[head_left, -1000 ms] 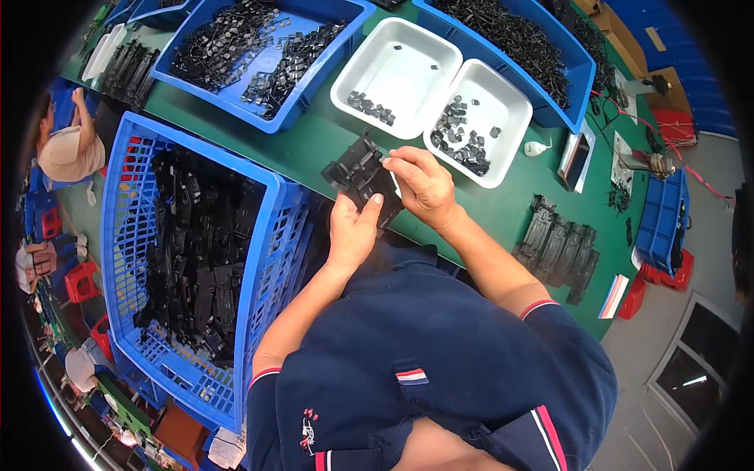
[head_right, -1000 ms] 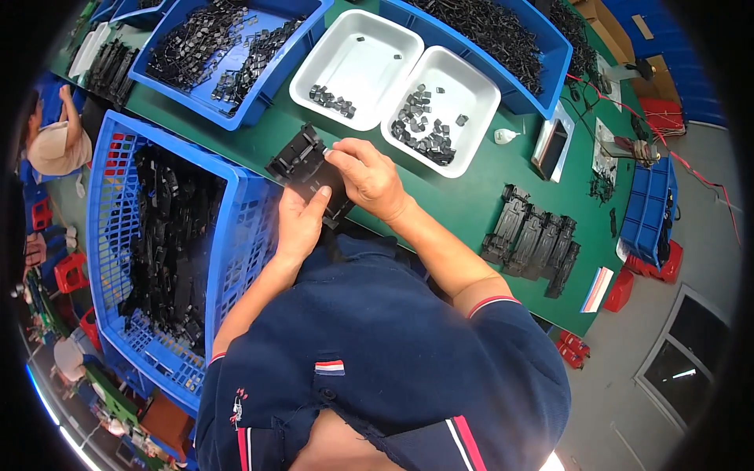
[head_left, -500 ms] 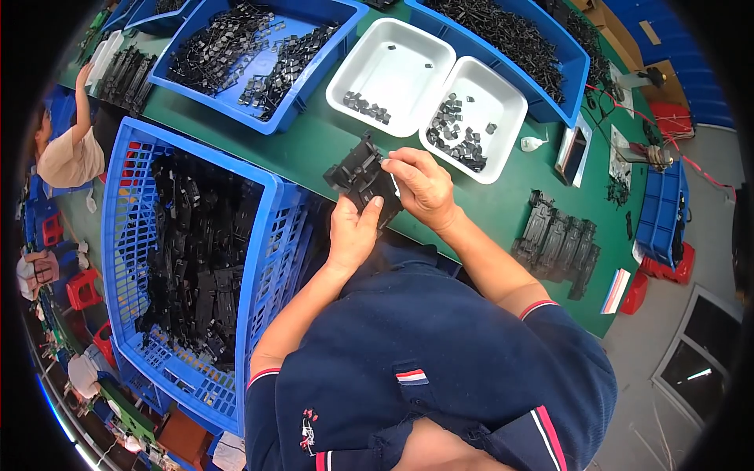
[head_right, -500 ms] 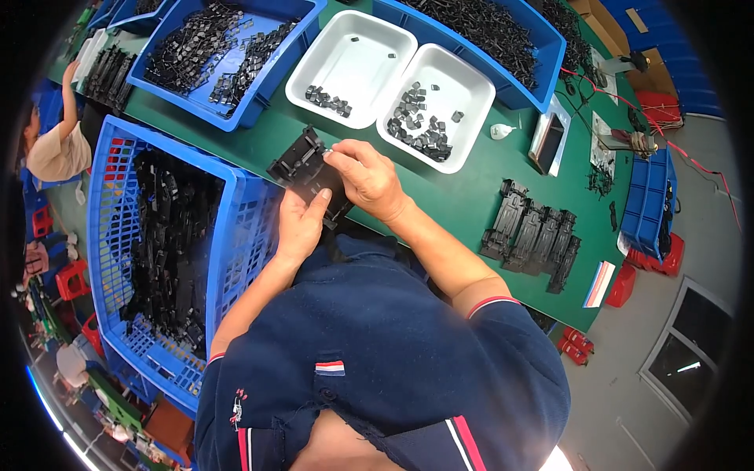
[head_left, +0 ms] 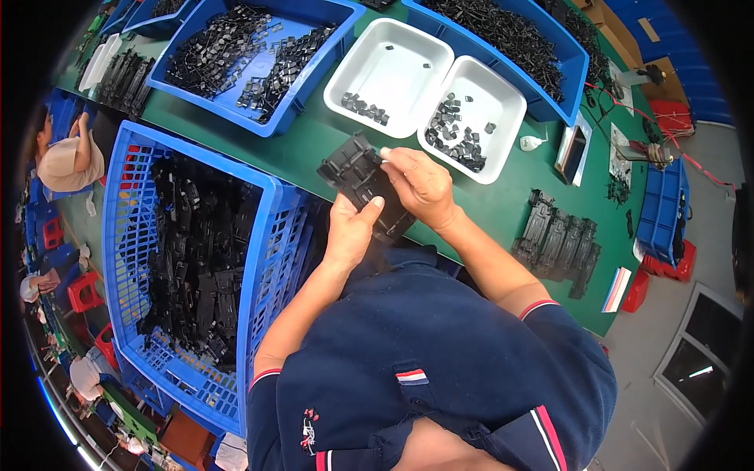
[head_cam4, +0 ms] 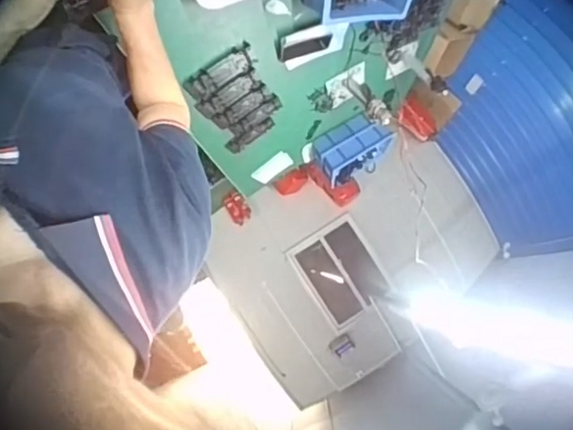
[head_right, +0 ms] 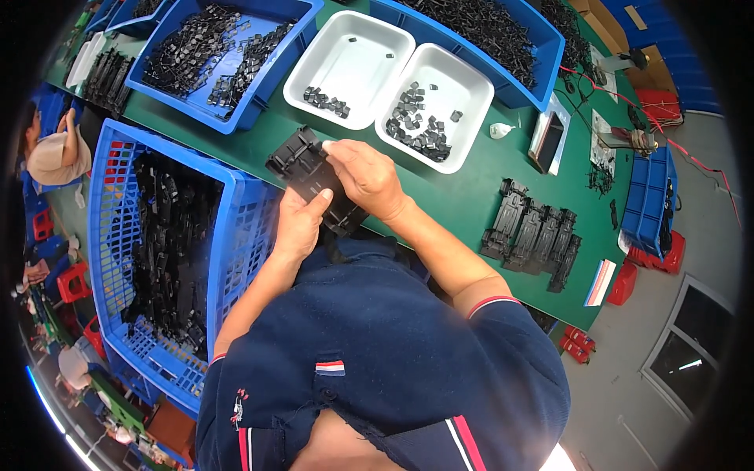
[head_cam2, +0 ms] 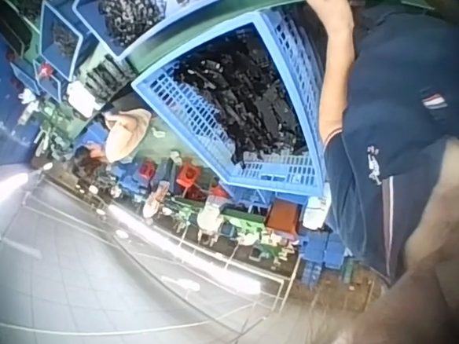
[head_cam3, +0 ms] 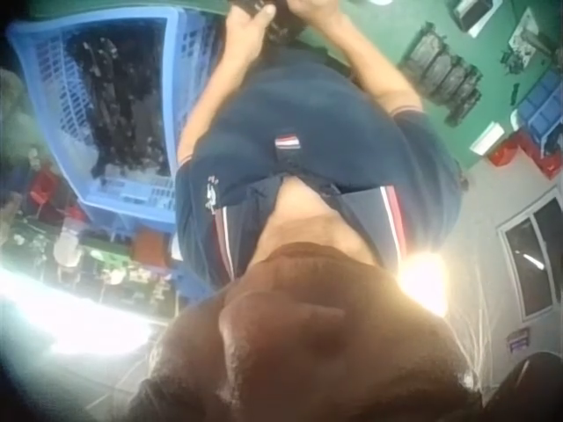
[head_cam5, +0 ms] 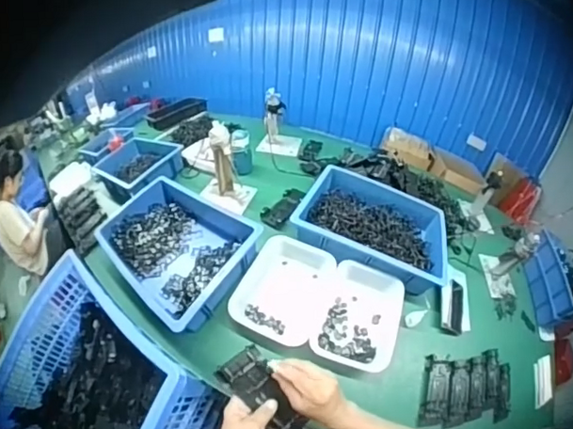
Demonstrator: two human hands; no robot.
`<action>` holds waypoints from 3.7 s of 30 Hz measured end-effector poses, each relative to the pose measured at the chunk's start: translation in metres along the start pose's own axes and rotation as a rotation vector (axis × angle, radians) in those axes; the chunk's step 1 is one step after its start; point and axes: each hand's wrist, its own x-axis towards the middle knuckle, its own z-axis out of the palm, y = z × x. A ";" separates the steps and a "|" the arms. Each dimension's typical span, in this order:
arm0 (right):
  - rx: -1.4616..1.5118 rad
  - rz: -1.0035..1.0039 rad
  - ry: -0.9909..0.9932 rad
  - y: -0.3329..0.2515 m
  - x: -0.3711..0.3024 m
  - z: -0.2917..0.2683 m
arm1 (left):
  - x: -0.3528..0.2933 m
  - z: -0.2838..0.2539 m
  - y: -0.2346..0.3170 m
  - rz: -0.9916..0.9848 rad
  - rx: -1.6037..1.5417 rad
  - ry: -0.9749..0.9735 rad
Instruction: The person assembles plastic gears and fasteners onto a toy vehicle chassis by hand, taking the parts from storage crates and attaching them to the chassis.
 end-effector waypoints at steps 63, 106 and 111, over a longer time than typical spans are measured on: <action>0.062 0.686 -0.120 0.062 -0.080 -0.009 | 0.034 -0.045 -0.049 -0.406 -0.223 0.071; 0.892 1.279 0.100 0.013 -0.021 -0.009 | 0.020 -0.023 -0.031 -0.221 -0.095 0.086; 0.867 1.146 -0.038 -0.011 -0.012 -0.008 | 0.012 -0.013 -0.023 -0.071 0.035 0.058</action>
